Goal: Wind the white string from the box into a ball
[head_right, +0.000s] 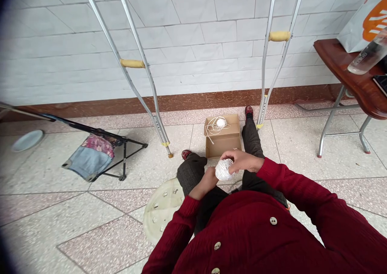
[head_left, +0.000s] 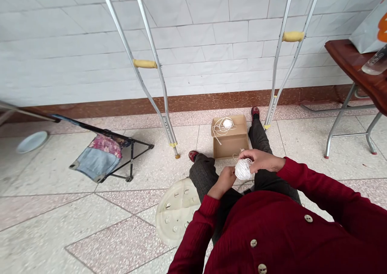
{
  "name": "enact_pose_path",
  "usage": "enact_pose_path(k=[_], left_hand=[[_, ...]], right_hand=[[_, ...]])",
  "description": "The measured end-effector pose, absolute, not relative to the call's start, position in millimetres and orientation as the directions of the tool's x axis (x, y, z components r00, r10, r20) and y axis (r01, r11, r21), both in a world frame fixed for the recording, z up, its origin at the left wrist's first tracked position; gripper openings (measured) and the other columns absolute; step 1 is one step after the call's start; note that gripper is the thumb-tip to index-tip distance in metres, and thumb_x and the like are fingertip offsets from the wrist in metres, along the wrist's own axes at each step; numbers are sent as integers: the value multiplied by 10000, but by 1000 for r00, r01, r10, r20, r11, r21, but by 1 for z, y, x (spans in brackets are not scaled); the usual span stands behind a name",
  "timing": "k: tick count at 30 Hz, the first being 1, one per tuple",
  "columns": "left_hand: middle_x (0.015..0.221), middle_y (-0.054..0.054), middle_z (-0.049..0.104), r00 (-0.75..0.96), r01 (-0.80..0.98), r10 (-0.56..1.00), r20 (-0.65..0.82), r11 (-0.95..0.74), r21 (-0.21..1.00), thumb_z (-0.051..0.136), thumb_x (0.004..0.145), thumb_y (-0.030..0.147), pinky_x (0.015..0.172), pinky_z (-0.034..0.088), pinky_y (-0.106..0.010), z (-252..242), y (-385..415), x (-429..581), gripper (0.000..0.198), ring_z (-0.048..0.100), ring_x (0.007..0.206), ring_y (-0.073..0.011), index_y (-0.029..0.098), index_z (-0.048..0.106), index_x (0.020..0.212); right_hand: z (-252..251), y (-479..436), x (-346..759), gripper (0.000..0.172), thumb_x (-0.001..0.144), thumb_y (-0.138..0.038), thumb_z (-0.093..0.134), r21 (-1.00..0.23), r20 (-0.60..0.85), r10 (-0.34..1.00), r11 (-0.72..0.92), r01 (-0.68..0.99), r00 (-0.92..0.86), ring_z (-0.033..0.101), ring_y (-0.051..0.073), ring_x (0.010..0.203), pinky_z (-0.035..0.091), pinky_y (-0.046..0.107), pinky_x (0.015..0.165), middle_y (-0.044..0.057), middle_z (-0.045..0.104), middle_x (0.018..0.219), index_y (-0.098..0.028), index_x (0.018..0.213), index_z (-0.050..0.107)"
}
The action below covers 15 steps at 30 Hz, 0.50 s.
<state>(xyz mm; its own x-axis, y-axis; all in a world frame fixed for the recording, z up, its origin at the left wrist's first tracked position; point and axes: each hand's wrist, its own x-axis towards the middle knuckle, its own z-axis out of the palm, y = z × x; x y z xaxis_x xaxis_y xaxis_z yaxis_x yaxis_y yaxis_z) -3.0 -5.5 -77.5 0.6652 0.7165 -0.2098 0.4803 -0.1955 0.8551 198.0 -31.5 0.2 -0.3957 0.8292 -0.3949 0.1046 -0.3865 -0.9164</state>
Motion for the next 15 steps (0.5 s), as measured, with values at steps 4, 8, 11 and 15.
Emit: enact_pose_path(k=[4, 8, 11, 15], left_hand=[[724, -19, 689, 774, 503, 610, -169, -429, 750, 463, 939, 236, 674, 424, -221, -66, 17, 0, 318, 613, 712, -151, 151, 697, 743], [753, -59, 688, 775, 606, 607, -178, -633, 481, 482, 948, 262, 701, 404, -256, -38, 29, 11, 287, 629, 763, -188, 169, 708, 798], [761, -109, 678, 752, 649, 647, -128, -690, 321, 456, 963, 299, 739, 404, -312, -19, 25, 20, 331, 618, 794, -234, 147, 713, 820], [776, -115, 679, 758, 639, 643, -112, -696, 329, 404, 986, 313, 738, 395, -313, -13, 6, 23, 368, 598, 765, -221, 142, 709, 870]], right_hand=[[-6, -47, 192, 461, 526, -69, 695, -921, -365, 814, -247, 300, -452, 551, 129, 779, 444, 209, 658, -21, 615, 871, -163, 975, 645], [-31, -54, 188, 446, 512, -96, 733, -857, -429, 808, -222, 465, -405, 544, 104, 648, 437, 197, 544, -30, 605, 823, -170, 939, 626], [-52, -46, 191, 421, 510, -139, 751, -780, -534, 814, -369, 505, -229, 528, 97, 524, 417, 202, 428, -29, 599, 755, -164, 899, 592], [-74, -25, 204, 380, 543, -152, 713, -760, -556, 825, -554, 340, 103, 536, 105, 507, 424, 203, 388, -16, 594, 724, -150, 892, 563]])
